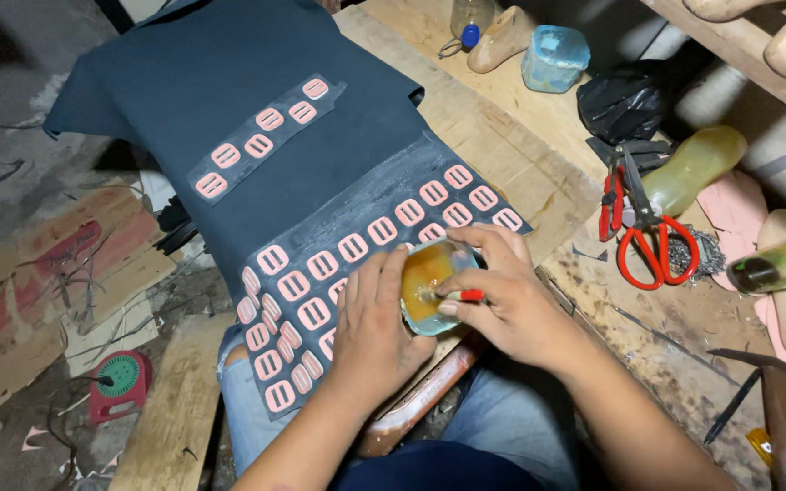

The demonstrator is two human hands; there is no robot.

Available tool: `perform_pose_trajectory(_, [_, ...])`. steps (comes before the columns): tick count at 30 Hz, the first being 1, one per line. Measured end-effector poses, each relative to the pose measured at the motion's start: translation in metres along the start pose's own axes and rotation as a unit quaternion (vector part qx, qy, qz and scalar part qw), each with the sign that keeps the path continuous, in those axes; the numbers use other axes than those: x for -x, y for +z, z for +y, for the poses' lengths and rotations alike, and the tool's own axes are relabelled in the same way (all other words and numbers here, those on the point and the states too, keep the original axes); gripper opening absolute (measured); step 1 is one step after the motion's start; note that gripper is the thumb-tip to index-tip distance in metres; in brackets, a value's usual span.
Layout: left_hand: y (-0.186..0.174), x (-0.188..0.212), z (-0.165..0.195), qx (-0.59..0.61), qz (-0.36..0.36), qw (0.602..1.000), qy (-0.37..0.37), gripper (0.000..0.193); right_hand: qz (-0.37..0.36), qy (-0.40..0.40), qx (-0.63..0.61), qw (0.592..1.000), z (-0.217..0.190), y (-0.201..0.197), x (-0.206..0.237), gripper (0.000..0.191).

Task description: The person applies a yellow adhesive to multiple pink shoe insoles laid out on a dark sheet using a small brush. They repeatedly dip the brush into a container and spread the glue over each insole in a systematic manner.

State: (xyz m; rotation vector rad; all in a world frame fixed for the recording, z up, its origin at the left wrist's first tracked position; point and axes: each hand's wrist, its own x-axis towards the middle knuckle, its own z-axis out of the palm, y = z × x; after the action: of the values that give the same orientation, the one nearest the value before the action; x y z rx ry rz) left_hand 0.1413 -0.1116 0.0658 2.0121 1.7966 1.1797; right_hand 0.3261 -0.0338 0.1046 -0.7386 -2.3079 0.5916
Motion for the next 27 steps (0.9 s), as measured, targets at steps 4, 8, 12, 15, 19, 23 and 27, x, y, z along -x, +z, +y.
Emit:
perform_pose_trajectory(4, [0.002, 0.01, 0.002, 0.013, -0.003, 0.999, -0.048, 0.096, 0.092, -0.029, 0.065, 0.993, 0.004, -0.021, 0.027, 0.023])
perform_pose_trajectory(8, [0.006, 0.014, -0.007, 0.001, 0.029, 0.997, -0.072, 0.095, 0.019, 0.213, -0.194, 0.957, 0.033, -0.025, 0.052, 0.02])
perform_pose_trajectory(12, [0.013, 0.027, -0.015, 0.008, 0.038, 0.993, -0.108, 0.099, 0.149, 0.329, -0.261, 0.895, 0.092, -0.02, 0.052, 0.02])
perform_pose_trajectory(15, [0.02, 0.037, -0.017, 0.022, 0.031, 0.993, -0.115, 0.1, 0.182, 0.3, -0.146, 0.925, 0.135, -0.012, 0.041, 0.02])
perform_pose_trajectory(19, [0.025, 0.043, -0.018, 0.014, 0.021, 0.992, -0.124, 0.101, 0.201, 0.209, -0.117, 0.95, 0.163, 0.003, 0.027, 0.021])
perform_pose_trajectory(23, [0.025, 0.043, -0.018, 0.028, 0.004, 0.988, -0.15, 0.101, 0.122, 0.208, 0.003, 0.971, 0.165, 0.004, 0.025, 0.018])
perform_pose_trajectory(27, [0.025, 0.042, -0.018, 0.024, 0.007, 0.987, -0.156, 0.102, 0.102, 0.219, 0.039, 0.97, 0.164, -0.002, 0.018, 0.016])
